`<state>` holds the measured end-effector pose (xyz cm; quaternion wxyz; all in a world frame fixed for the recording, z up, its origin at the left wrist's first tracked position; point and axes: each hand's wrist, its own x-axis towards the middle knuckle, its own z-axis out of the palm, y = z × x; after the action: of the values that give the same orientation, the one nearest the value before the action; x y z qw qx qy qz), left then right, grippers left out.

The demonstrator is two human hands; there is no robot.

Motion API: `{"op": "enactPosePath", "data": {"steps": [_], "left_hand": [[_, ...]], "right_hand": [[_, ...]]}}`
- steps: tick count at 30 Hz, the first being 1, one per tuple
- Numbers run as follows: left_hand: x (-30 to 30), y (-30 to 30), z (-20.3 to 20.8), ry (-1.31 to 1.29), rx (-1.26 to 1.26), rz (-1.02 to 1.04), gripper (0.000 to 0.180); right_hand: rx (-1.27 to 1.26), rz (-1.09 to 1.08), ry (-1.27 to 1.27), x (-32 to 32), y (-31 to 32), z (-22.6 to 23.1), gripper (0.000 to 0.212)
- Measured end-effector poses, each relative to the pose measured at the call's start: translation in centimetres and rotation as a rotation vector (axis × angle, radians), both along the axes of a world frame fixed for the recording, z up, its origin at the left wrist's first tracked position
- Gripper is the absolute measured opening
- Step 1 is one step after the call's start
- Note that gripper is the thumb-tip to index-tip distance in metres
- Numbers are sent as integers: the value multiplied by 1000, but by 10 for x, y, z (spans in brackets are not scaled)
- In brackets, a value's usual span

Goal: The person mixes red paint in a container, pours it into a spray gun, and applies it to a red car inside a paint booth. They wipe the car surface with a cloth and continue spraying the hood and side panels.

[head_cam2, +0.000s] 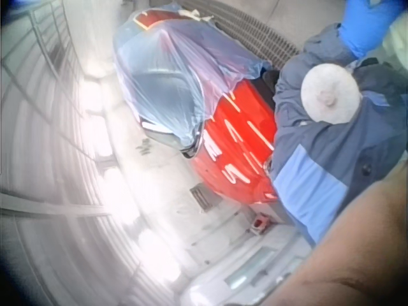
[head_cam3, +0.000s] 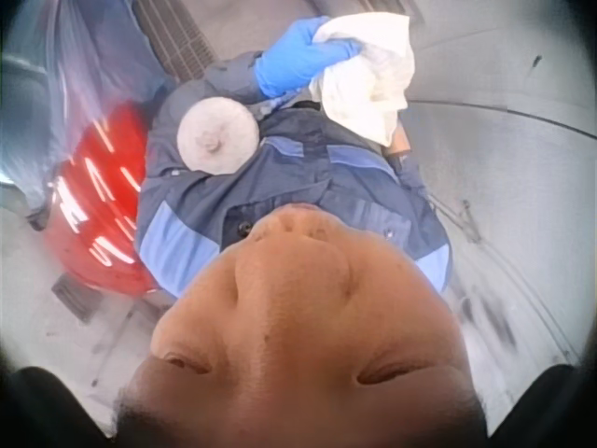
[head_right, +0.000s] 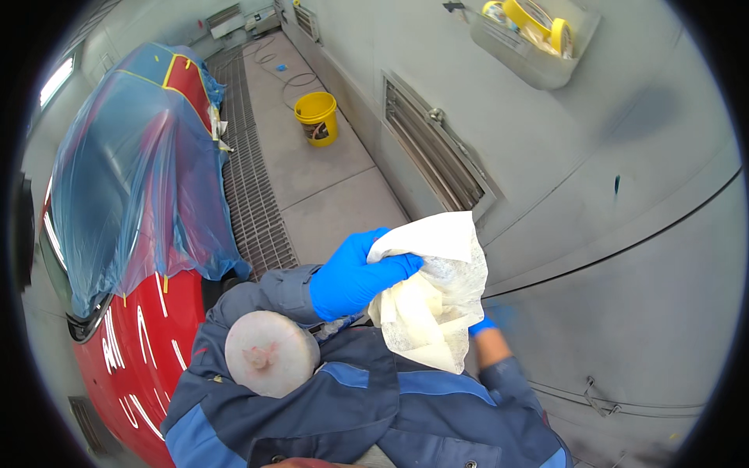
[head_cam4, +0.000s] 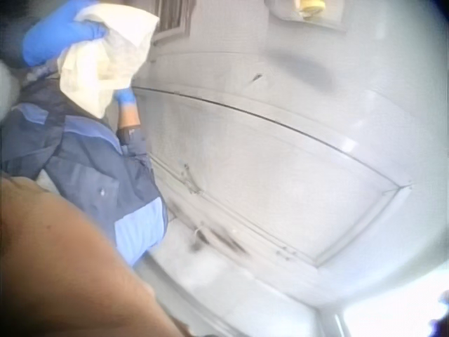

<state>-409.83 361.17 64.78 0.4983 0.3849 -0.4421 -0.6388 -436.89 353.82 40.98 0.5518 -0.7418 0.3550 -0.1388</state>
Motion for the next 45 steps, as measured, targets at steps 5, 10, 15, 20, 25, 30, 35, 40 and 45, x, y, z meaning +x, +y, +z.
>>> {"op": "enactPosePath", "data": {"steps": [5, 10, 15, 20, 25, 30, 35, 40, 45], "left_hand": [[48, 18, 9, 44, 10, 44, 30], [105, 3, 10, -83, 0, 156, 30], [184, -45, -9, 38, 42, 303, 30], [322, -151, -45, -351, -112, 746, 28], [500, -193, -16, -604, 62, 1064, 32], [567, -210, 14, -1068, 61, 890, 40], [675, -280, -19, -1269, -90, 781, 52], [877, -349, -49, -900, -89, 956, 33], [1019, -443, -13, -615, -86, 806, 49]], "right_hand": [[48, 499, 60, 152, 21, 36, 46], [-38, 796, 85, 238, -9, 46, 38], [-120, 1071, 4, 356, -55, 22, 30], [-167, 1214, -50, 482, -132, 11, 22], [-151, 1065, -11, 578, -256, 24, 24], [-117, 887, 125, 677, -364, 36, 30], [-25, 863, 107, 806, -444, -5, 37], [157, 880, 57, 958, -520, -19, 42], [-13, 791, 113, 1097, -592, 20, 43]]}}
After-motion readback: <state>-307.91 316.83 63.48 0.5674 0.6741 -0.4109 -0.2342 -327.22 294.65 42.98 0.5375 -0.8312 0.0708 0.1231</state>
